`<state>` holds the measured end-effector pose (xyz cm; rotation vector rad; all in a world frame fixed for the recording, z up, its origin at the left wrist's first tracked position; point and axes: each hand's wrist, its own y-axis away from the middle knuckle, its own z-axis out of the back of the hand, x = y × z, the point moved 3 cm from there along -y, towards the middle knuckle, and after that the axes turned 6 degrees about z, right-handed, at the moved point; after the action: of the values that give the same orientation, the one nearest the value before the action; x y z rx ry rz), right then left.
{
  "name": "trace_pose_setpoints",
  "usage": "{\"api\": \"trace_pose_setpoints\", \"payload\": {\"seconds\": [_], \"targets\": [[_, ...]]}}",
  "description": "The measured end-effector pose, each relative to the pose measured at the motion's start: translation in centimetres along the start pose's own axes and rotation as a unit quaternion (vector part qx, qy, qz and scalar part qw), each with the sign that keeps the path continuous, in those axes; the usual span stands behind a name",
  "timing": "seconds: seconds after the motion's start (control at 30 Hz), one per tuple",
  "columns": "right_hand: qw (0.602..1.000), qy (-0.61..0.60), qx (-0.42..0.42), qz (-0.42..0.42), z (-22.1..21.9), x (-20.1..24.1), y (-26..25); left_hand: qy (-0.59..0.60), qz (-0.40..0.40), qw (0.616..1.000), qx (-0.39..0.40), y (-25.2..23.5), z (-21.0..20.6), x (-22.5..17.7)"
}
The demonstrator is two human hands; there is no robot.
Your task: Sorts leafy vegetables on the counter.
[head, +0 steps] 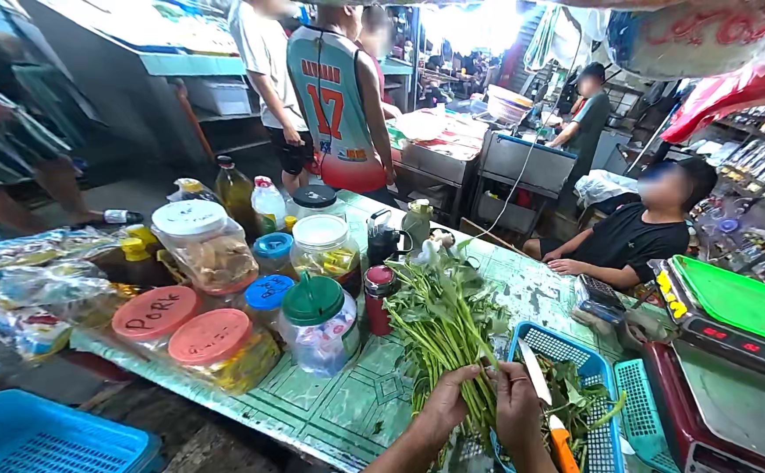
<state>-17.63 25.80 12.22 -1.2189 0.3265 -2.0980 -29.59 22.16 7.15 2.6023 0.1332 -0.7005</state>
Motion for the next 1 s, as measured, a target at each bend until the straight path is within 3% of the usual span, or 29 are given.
{"api": "trace_pose_setpoints", "payload": {"seconds": [0.13,0.27,0.33,0.47,0.73,0.83,0.9,1.0], "targets": [[0.999,-0.025,0.04,-0.028,-1.2,-1.3,0.3,0.013,-0.017,0.998,0.061,0.0,-0.2,-0.2],[0.986,-0.121,0.08,-0.084,-1.1,-2.0,-0.1,-0.016,-0.033,0.999,-0.015,0.2,-0.9,-0.9],[0.964,-0.176,0.145,-0.134,-1.0,-2.4,-0.2,-0.044,-0.061,0.997,-0.036,0.1,-1.5,-1.4],[0.927,-0.164,0.265,-0.208,-2.0,-3.2,0.0,-0.112,-0.112,0.987,-0.032,0.5,-2.7,-2.0],[0.935,-0.117,0.299,-0.149,-1.5,-0.8,-3.4,-0.134,-0.085,0.983,0.092,0.6,-4.1,-5.3],[0.941,-0.077,0.309,-0.113,-1.8,0.6,-5.7,-0.115,-0.117,0.985,0.057,0.4,-5.3,-7.2],[0.931,-0.16,0.317,-0.085,-1.9,1.3,-7.1,-0.127,-0.161,0.978,0.029,0.7,-6.3,-9.0],[0.877,-0.38,0.289,-0.052,-2.9,-0.1,-8.0,-0.187,-0.234,0.954,-0.02,2.0,-6.8,-11.7]]}}
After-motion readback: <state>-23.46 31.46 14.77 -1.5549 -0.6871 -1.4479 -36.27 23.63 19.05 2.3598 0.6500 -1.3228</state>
